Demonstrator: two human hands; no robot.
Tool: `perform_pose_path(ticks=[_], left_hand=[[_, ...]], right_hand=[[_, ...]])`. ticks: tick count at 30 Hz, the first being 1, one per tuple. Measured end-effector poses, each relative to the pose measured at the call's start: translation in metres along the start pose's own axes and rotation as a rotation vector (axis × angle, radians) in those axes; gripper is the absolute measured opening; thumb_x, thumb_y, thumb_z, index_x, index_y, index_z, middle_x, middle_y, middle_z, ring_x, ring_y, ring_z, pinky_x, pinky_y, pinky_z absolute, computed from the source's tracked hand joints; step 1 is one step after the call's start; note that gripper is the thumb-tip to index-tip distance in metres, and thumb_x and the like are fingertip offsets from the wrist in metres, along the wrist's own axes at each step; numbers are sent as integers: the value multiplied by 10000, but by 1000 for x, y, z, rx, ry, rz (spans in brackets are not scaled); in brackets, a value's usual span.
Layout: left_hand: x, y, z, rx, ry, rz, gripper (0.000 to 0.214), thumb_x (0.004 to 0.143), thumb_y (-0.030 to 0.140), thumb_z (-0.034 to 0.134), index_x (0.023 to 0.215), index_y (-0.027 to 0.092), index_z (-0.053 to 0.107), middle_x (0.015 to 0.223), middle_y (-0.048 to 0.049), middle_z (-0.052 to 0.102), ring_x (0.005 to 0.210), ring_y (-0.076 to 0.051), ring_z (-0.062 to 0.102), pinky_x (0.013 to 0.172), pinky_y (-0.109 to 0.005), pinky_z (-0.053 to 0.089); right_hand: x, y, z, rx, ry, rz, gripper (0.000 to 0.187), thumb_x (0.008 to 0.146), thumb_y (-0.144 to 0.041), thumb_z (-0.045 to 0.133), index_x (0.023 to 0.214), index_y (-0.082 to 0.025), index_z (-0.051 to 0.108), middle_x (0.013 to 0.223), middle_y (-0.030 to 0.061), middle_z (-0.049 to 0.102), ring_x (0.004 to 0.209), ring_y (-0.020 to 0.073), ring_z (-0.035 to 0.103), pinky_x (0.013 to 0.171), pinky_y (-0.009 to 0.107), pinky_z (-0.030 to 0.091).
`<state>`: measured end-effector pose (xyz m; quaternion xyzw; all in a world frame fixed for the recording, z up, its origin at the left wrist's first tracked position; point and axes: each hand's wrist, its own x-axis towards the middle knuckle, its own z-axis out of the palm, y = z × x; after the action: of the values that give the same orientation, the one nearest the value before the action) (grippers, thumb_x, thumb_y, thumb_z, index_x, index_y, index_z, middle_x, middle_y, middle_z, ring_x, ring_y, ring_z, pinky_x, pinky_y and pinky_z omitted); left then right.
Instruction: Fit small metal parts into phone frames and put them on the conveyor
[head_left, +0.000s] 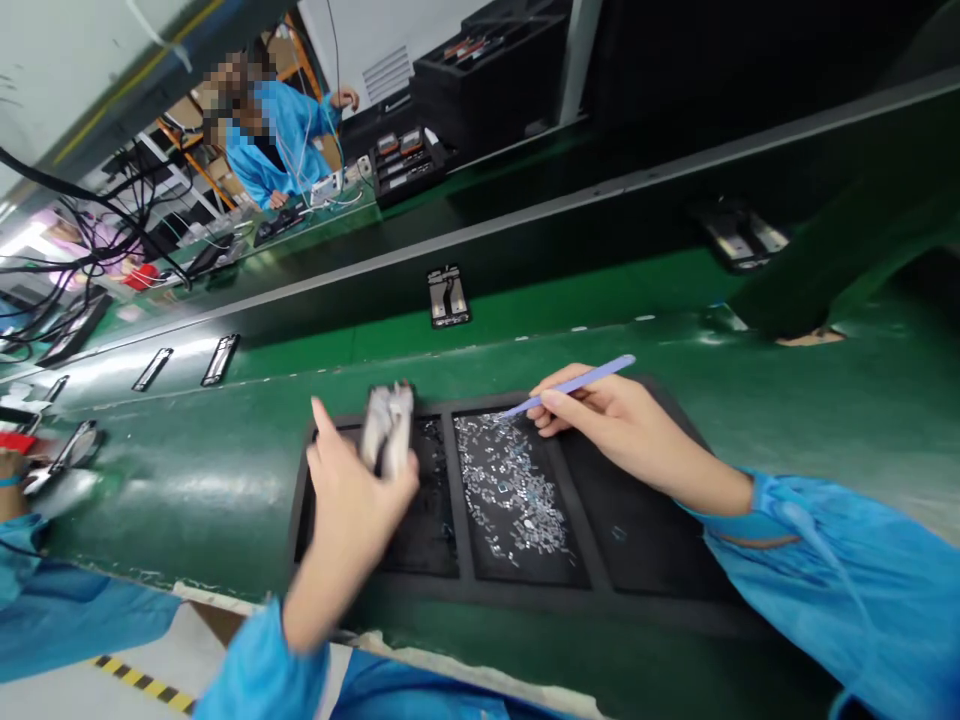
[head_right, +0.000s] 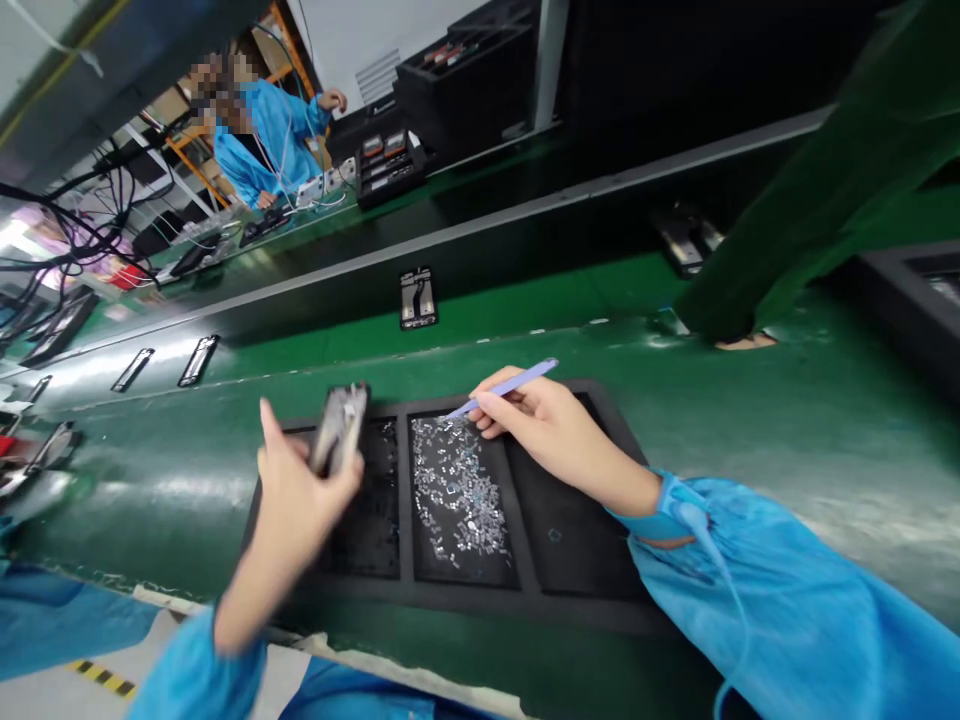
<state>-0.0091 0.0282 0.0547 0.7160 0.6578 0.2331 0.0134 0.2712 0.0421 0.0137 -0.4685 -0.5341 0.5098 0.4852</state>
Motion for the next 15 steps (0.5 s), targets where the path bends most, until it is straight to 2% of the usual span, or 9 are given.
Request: perform_pose_path(ticks=[1, 3, 4, 6, 8, 10, 12, 14, 15], left_hand=[[-40, 8, -1, 21, 0, -27, 1247, 762, 429, 765, 1625, 43, -47, 1085, -130, 576, 1055, -375, 558, 971, -743, 433], [-107, 27, 7, 108, 4, -93, 1213, 765, 440, 716, 1637, 57, -37, 1159, -166, 536, 1116, -422, 516, 1056, -839, 246], [-130, 36, 12, 133, -15, -106, 1172, 783, 427, 697, 1636, 40, -7, 1170, -182, 529, 1138, -433, 505, 1081, -834, 209], [-153, 49, 21, 167, -69, -89, 1072, 838, 460, 651, 1633, 22, 81, 1177, -205, 535, 1149, -446, 508, 1088, -837, 164], [-151, 50, 21, 179, -106, -29, 956, 913, 545, 565, 1623, 32, 181, 1269, -243, 537, 1231, -465, 484, 1097, -815, 160], [-134, 37, 13, 173, -122, 148, 881, 964, 654, 438, 1593, 52, 301, 1436, -268, 481, 1379, -480, 391, 1141, -758, 138], [-114, 18, 4, 168, -161, 471, 818, 984, 683, 373, 1537, 83, 426, 1523, -247, 450, 1465, -452, 328, 1196, -670, 126], [-96, 0, -1, 177, -215, 802, 673, 1002, 599, 421, 1461, 119, 533, 1483, -214, 526, 1446, -416, 403, 1219, -604, 163], [-89, -7, 0, 188, -230, 920, 592, 1004, 534, 463, 1427, 133, 567, 1433, -198, 580, 1406, -401, 469, 1215, -579, 210]], right_hand=[[-1, -2, 0, -9, 7, -22, 444, 882, -620, 676, 893, -176, 677, 879, 70, 682, 779, 184, 702, 698, 327, 640], [-5, -7, 3, -73, -19, -65, 412, 927, -593, 634, 909, -183, 674, 901, 70, 684, 793, 188, 710, 734, 338, 635], [-6, -10, 7, -124, -61, -83, 394, 963, -573, 590, 934, -188, 666, 924, 73, 691, 815, 193, 716, 756, 344, 631], [-6, -16, 20, -244, -182, -105, 366, 1034, -522, 474, 995, -197, 637, 974, 79, 702, 864, 198, 721, 787, 350, 619], [-3, -19, 37, -376, -294, -143, 356, 1072, -472, 382, 1015, -203, 608, 995, 78, 704, 853, 191, 709, 775, 348, 603], [1, -18, 53, -493, -363, -216, 346, 1086, -426, 336, 1005, -207, 590, 979, 70, 706, 820, 185, 695, 749, 343, 585], [3, -14, 63, -565, -413, -292, 339, 1093, -387, 309, 1013, -206, 584, 975, 66, 715, 830, 189, 703, 746, 342, 577], [3, -8, 66, -608, -446, -342, 331, 1098, -352, 295, 1035, -204, 585, 992, 64, 728, 871, 194, 726, 756, 339, 581], [2, -5, 66, -628, -447, -366, 327, 1099, -336, 294, 1041, -203, 586, 999, 61, 735, 883, 193, 736, 759, 336, 585]])
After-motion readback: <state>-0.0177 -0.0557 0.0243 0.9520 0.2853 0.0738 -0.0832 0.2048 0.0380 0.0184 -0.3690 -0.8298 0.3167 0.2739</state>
